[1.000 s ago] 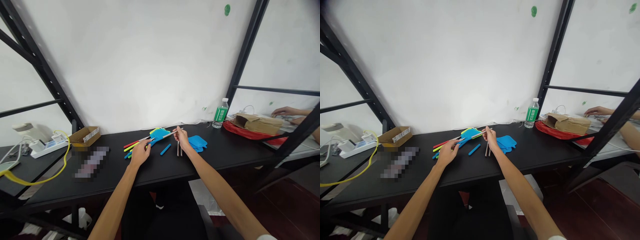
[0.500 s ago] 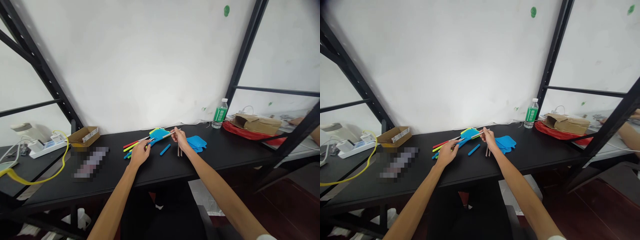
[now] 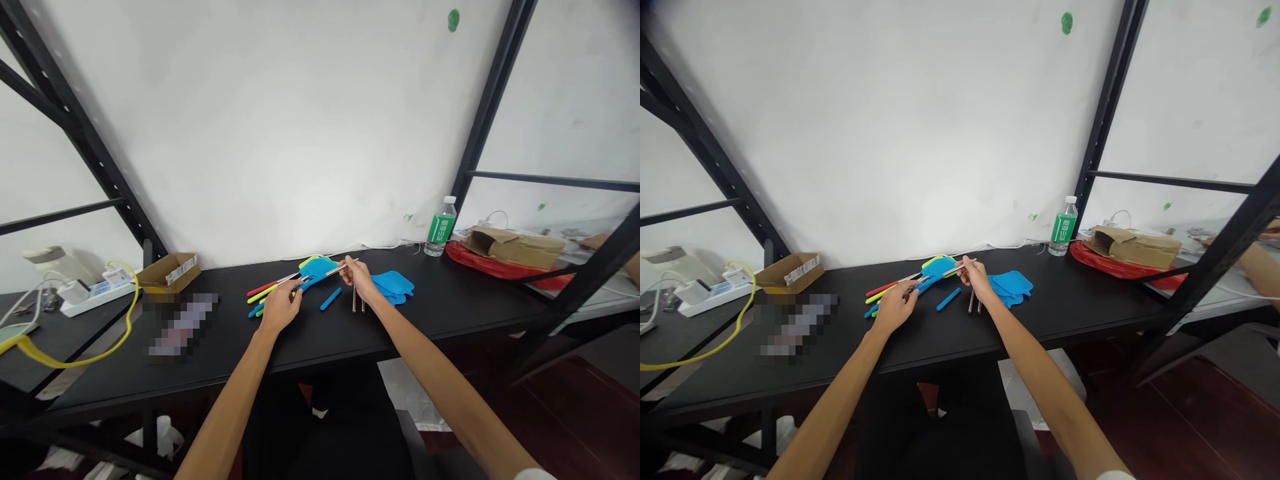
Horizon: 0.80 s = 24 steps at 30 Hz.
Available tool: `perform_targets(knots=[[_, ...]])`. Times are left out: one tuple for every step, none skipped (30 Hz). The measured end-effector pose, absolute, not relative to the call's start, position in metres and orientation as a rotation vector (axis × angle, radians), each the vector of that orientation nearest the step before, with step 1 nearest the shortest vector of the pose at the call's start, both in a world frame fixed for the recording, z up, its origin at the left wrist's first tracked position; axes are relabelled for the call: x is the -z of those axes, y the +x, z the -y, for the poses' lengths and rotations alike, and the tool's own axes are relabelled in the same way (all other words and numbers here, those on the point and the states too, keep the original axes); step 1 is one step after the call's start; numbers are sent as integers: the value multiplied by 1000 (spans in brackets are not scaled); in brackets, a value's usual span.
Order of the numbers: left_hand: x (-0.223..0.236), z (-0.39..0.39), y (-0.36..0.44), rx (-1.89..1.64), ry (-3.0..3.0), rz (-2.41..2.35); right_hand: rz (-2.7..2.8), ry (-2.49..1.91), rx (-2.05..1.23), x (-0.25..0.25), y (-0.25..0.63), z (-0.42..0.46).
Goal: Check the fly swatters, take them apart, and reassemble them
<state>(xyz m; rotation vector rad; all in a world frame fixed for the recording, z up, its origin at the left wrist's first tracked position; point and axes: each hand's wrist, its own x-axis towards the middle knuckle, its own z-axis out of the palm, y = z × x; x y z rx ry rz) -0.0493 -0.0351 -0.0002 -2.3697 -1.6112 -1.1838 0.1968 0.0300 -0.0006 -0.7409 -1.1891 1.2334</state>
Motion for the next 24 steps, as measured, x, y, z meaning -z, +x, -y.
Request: perform_targets(knots=[[0, 35, -49, 1181, -2373, 1610, 1200, -740, -1240, 1, 197, -30], [0, 35, -50, 1180, -2374, 1609, 1209, -737, -1246, 1, 197, -30], [0, 35, -50, 1180, -2374, 1608, 1215, -734, -1252, 1, 197, -30], [1, 35, -50, 1181, -2372, 1608, 1217, -731, -1255, 1, 197, -31], [1, 35, -50, 1179, -2371, 1608, 1216, -729, -1257, 2, 197, -31], [1, 35, -50, 1177, -2371, 1606, 1215, -728, -1257, 2, 197, -32], [1, 35, -51, 1172, -2372, 1604, 1213, -729, -1258, 2, 197, -32], [1, 34, -51, 1168, -2373, 1602, 1212, -731, -1257, 2, 197, -32], [1, 34, -51, 1165, -2374, 1599, 1212, -733, -1259, 2, 197, -32], [1, 34, -51, 1166, -2377, 1594, 1213, -734, -1261, 2, 198, -32], [2, 34, -51, 1170, -2381, 1587, 1216, -736, -1264, 1, 198, -32], [2, 34, -52, 1177, -2385, 1579, 1219, -737, -1266, 1, 198, -31], [2, 33, -52, 1185, -2389, 1572, 1221, -738, -1268, 0, 198, -31], [1, 34, -52, 1190, -2395, 1568, 1225, -738, -1272, 0, 198, -30], [1, 34, -52, 1187, -2403, 1567, 1232, -735, -1279, -1, 198, -29], [0, 34, -52, 1181, -2410, 1572, 1242, -729, -1288, -1, 198, -28], [0, 34, -52, 1173, -2418, 1578, 1250, -723, -1296, -1, 197, -28], [-1, 35, -52, 1168, -2425, 1582, 1257, -717, -1303, -1, 197, -28], [-2, 35, -51, 1172, -2430, 1583, 1260, -712, -1307, -1, 196, -27], [-2, 36, -51, 1182, -2434, 1579, 1253, -707, -1308, -1, 196, -28], [-3, 36, -50, 1198, -2433, 1575, 1240, -702, -1307, -1, 195, -28], [-3, 37, -50, 1209, -2430, 1574, 1221, -697, -1307, -1, 195, -28], [-4, 37, -49, 1209, -2423, 1583, 1199, -692, -1306, -1, 195, -28], [-4, 37, -49, 1197, -2411, 1604, 1179, -687, -1307, -1, 195, -28]])
